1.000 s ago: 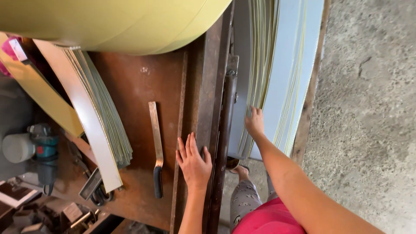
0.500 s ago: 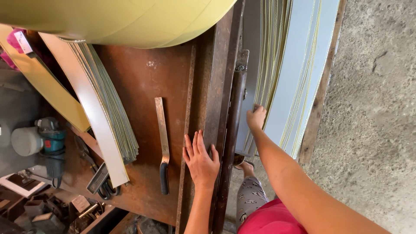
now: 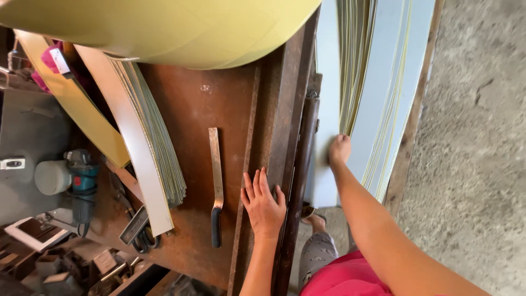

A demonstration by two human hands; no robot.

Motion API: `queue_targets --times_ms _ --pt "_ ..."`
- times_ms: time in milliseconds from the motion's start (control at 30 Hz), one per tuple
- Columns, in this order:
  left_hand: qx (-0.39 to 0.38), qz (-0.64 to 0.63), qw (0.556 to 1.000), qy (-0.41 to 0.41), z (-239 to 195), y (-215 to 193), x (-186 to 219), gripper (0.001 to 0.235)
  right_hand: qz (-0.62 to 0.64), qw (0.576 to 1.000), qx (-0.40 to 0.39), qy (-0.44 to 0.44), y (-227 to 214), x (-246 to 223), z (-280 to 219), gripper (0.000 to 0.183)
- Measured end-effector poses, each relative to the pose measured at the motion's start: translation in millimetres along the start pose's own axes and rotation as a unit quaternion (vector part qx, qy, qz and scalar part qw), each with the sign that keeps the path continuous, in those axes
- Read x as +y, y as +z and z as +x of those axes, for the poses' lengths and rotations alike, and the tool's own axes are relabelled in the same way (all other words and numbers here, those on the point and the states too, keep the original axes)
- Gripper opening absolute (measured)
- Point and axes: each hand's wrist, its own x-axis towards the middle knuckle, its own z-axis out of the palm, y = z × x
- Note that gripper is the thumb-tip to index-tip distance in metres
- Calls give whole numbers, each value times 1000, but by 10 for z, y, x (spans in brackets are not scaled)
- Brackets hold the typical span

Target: Filing or sanding the edges of curved metal strips on a workshop bench.

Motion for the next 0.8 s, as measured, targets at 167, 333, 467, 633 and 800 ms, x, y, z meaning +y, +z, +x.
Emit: queue_targets --times_ms 167,333,467,633,800 --pt "16 -10 1000 3 -48 73 -35 62 29 995 45 -81 -1048 -770 -54 51" --pt "-4 2 1000 -1 -59 125 -96 62 -36 978 106 -175 -1823 -664 -11 58" --pt "-1 -10 1000 -3 -32 202 -131 62 -27 970 142 -197 -2297 -519 -84 56" --pt "-33 -17 999 -19 -36 183 -143 63 2 968 213 -130 -2679 -477 -138 53" --pt "-22 -69 997 -24 -29 287 -206 60 93 934 283 -197 -2984 -709 16 48"
